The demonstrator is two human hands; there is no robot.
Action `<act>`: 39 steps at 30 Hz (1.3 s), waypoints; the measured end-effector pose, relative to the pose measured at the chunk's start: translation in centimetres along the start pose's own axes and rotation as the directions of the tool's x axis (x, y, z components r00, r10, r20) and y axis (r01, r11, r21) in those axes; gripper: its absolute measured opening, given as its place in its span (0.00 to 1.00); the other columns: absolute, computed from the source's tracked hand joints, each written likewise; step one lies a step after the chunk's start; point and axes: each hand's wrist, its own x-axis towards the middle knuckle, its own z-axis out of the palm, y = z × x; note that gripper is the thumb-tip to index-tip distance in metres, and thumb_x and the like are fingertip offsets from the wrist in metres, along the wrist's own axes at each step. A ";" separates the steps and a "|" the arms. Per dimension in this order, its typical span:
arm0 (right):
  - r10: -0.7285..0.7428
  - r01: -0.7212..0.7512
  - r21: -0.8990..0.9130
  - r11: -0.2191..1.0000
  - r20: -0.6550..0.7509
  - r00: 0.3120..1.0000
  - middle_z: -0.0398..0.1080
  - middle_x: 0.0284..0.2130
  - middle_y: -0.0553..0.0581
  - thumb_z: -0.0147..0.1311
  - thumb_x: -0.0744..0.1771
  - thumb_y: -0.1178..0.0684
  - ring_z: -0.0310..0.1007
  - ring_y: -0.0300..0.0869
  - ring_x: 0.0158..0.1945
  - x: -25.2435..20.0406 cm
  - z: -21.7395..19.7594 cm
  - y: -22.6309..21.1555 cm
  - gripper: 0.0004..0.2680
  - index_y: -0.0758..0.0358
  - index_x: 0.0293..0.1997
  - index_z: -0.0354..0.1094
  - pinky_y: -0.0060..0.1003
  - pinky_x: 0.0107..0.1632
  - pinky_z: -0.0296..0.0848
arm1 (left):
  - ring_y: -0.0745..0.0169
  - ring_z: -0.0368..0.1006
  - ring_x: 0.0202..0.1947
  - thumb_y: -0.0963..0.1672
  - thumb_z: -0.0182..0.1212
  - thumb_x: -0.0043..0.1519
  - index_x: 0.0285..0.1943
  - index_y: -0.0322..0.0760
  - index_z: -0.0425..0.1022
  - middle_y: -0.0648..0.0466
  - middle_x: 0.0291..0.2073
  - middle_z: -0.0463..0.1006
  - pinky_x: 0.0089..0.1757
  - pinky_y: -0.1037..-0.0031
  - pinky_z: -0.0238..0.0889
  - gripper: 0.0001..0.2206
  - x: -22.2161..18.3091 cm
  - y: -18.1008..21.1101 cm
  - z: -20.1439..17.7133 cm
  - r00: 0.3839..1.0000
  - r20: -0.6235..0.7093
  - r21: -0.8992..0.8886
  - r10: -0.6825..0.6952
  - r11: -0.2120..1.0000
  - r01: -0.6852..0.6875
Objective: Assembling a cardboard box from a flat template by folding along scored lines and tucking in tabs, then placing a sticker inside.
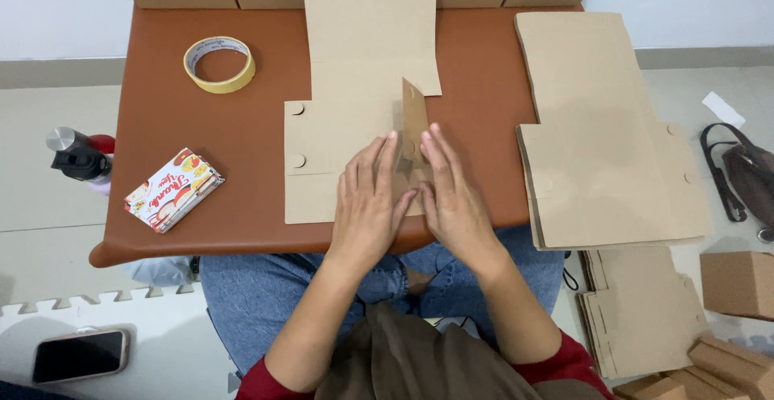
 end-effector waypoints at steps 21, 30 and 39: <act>0.216 -0.188 -0.337 0.923 0.046 0.975 0.66 0.46 0.55 0.57 0.65 0.51 0.67 0.51 0.54 8.9 5.5 9.6 0.14 0.52 0.57 0.70 0.49 0.53 0.70 | 0.54 0.56 0.71 0.51 0.52 0.68 0.71 0.33 0.64 0.44 0.67 0.67 0.67 0.53 0.34 0.26 -0.4 -1.9 2.5 0.979 0.195 0.089 -0.058 0.995 0.041; 0.356 -0.338 -0.256 0.906 0.029 0.934 0.65 0.56 0.62 0.57 0.68 0.47 0.61 0.55 0.62 8.5 4.2 8.0 0.18 0.57 0.65 0.64 0.51 0.58 0.62 | 0.53 0.58 0.70 0.51 0.52 0.68 0.69 0.32 0.65 0.44 0.66 0.68 0.67 0.54 0.38 0.25 -0.6 -1.8 2.2 0.986 0.166 0.083 -0.033 0.996 0.019; 0.421 -0.420 -0.034 0.907 0.148 0.895 0.54 0.67 0.72 0.59 0.66 0.50 0.45 0.62 0.74 10.6 4.1 9.0 0.24 0.55 0.72 0.56 0.61 0.68 0.45 | 0.54 0.59 0.69 0.52 0.52 0.67 0.69 0.33 0.66 0.45 0.65 0.69 0.67 0.56 0.41 0.25 -0.6 -2.2 2.6 0.988 0.154 0.108 -0.019 0.994 0.002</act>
